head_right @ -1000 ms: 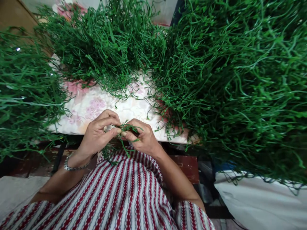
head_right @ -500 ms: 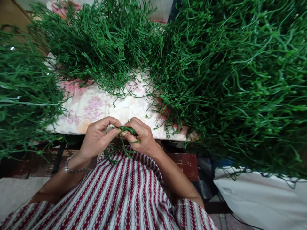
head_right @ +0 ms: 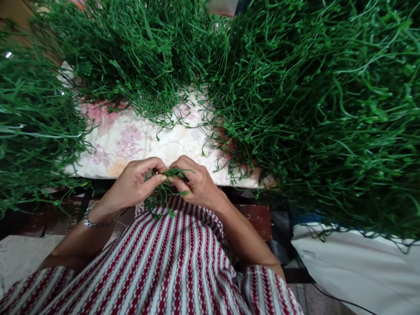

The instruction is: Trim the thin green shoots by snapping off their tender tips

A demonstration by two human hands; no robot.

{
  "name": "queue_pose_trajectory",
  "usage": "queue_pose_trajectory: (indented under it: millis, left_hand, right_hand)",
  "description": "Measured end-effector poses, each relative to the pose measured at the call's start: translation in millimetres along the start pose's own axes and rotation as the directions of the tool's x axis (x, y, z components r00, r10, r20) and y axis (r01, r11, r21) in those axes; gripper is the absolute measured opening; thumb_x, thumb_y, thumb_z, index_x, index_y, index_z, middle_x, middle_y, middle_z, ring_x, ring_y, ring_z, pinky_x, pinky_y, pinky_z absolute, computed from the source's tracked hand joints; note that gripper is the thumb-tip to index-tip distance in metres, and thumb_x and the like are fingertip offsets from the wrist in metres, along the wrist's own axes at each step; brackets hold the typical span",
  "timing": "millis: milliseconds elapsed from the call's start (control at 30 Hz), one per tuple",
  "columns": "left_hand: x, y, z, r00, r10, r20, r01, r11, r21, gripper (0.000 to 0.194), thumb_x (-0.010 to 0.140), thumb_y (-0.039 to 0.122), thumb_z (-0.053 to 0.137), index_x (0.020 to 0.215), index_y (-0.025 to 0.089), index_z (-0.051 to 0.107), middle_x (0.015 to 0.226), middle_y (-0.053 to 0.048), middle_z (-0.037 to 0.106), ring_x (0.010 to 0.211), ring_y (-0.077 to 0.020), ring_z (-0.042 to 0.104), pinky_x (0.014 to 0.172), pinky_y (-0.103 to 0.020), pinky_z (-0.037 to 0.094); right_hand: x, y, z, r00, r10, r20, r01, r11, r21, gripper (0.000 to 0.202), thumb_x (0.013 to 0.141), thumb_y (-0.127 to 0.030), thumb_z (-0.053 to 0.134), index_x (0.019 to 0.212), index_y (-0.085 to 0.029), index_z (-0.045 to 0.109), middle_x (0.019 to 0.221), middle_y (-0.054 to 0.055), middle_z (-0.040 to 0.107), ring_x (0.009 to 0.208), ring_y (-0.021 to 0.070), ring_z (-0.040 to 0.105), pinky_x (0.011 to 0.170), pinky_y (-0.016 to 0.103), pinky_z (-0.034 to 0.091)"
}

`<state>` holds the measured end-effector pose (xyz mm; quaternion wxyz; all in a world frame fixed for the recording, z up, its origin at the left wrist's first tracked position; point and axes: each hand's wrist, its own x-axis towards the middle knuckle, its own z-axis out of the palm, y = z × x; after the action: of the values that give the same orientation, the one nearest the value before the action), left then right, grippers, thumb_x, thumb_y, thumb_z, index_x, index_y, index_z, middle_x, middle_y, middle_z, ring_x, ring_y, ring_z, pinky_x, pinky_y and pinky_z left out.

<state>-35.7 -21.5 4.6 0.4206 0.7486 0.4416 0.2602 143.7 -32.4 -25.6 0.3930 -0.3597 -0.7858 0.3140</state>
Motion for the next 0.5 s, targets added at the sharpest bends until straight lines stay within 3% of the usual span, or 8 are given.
queue_pose_trajectory:
  millis: [133, 267, 367, 500]
  left_hand:
    - [-1, -4, 8.5, 0.996, -0.058, -0.063, 0.049, 0.99, -0.134, 0.005, 0.076, 0.016, 0.057, 0.075, 0.017, 0.061, 0.071, 0.0, 0.063, 0.069, -0.0128, 0.054, 0.066, -0.024, 0.039]
    - [-1, -9, 16.4, 0.983, -0.117, -0.144, 0.08, 0.968, -0.238, 0.005, 0.076, 0.019, 0.06, 0.079, 0.017, 0.063, 0.076, -0.002, 0.065, 0.072, -0.0149, 0.057, 0.068, -0.026, 0.042]
    - [-1, -9, 16.4, 0.986, -0.028, -0.167, 0.008, 0.993, -0.119, 0.002, 0.078, 0.018, 0.058, 0.076, 0.017, 0.059, 0.074, -0.002, 0.062, 0.073, -0.0154, 0.054, 0.07, -0.029, 0.04]
    - [1, 0, 11.8, 0.967, 0.17, -0.189, -0.134, 0.973, 0.185, 0.01, 0.08, 0.012, 0.05, 0.071, 0.018, 0.05, 0.07, -0.001, 0.054, 0.073, -0.0161, 0.047, 0.073, -0.032, 0.035]
  right_hand:
    - [0, -2, 2, 1.0, 0.024, -0.019, -0.025, 0.999, -0.02, 0.02, 0.087, -0.023, 0.047, 0.106, -0.016, 0.048, 0.094, 0.009, 0.056, 0.087, 0.0163, 0.053, 0.075, 0.03, 0.045]
    - [-1, -4, 7, 0.997, 0.045, -0.056, -0.048, 0.997, -0.058, 0.022, 0.088, -0.016, 0.043, 0.109, -0.017, 0.049, 0.095, 0.008, 0.06, 0.087, 0.0154, 0.056, 0.076, 0.029, 0.046]
    - [-3, -4, 8, 0.997, 0.02, -0.076, -0.028, 0.995, -0.097, 0.025, 0.084, -0.009, 0.044, 0.107, -0.016, 0.05, 0.093, 0.007, 0.062, 0.084, 0.0147, 0.057, 0.072, 0.027, 0.047]
    - [0, -4, 0, 1.0, -0.023, 0.007, 0.024, 0.972, -0.235, 0.022, 0.078, -0.005, 0.044, 0.097, -0.014, 0.052, 0.078, 0.005, 0.057, 0.071, 0.0147, 0.052, 0.062, 0.027, 0.042]
